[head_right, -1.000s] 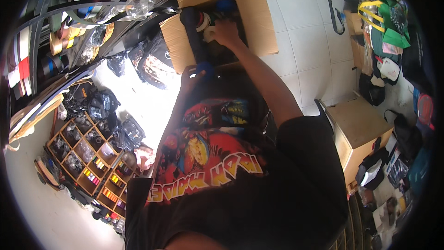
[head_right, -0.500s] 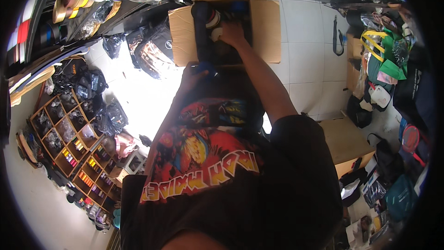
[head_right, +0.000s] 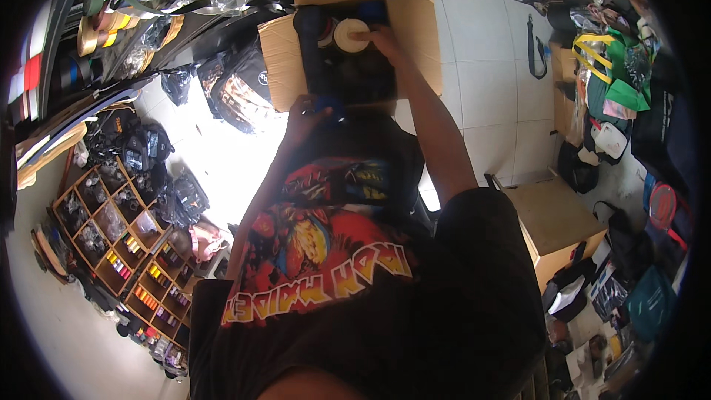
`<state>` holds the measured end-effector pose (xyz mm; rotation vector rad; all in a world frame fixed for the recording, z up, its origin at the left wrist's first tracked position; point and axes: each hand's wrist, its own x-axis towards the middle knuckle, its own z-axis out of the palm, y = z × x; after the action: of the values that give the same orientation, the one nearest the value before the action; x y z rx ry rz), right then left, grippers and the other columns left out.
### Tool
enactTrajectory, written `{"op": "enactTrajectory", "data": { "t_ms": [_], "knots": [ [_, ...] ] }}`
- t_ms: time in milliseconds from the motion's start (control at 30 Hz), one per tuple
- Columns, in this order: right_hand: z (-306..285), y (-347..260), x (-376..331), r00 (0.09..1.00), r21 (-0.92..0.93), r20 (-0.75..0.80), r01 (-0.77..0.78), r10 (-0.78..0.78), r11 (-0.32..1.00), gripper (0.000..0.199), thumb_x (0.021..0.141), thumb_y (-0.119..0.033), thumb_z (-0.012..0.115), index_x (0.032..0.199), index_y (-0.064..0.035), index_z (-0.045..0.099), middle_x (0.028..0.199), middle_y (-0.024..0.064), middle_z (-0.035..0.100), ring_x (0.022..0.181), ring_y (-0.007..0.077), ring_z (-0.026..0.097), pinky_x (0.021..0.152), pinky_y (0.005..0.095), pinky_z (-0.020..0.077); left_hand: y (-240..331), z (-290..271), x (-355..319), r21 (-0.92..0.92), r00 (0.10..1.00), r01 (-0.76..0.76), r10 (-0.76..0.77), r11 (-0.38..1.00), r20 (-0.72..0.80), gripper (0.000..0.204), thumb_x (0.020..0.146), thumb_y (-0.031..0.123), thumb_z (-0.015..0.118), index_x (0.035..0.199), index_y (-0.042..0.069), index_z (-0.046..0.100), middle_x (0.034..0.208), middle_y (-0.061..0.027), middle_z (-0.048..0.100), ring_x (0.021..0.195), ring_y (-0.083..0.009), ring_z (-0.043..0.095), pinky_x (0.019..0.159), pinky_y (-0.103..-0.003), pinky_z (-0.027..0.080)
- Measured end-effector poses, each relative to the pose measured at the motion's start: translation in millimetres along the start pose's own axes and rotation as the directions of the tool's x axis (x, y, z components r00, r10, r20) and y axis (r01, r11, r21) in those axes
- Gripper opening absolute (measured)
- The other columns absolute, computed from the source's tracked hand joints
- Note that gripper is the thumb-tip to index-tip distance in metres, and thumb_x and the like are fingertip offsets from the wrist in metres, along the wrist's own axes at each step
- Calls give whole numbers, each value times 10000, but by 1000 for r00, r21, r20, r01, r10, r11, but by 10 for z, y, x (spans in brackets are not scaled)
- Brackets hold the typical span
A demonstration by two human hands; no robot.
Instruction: The person sorts and organizes several rolls of colored ribbon, placing them onto shelves one at a time.
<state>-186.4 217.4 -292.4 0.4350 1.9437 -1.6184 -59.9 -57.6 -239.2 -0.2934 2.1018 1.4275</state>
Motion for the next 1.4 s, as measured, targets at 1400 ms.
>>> {"op": "enactTrajectory", "data": {
  "t_ms": [1400],
  "knots": [
    [652,565,-889,992,-673,-117,-121,56,730,736,768,-370,746,1277,95,489,1177,294,593,1117,396,583,950,437,469,306,236,658,-630,990,140,-107,764,91,772,827,194,751,1386,-49,277,1354,-228,413,1162,-308,550,993,-375,474]
  ]
}}
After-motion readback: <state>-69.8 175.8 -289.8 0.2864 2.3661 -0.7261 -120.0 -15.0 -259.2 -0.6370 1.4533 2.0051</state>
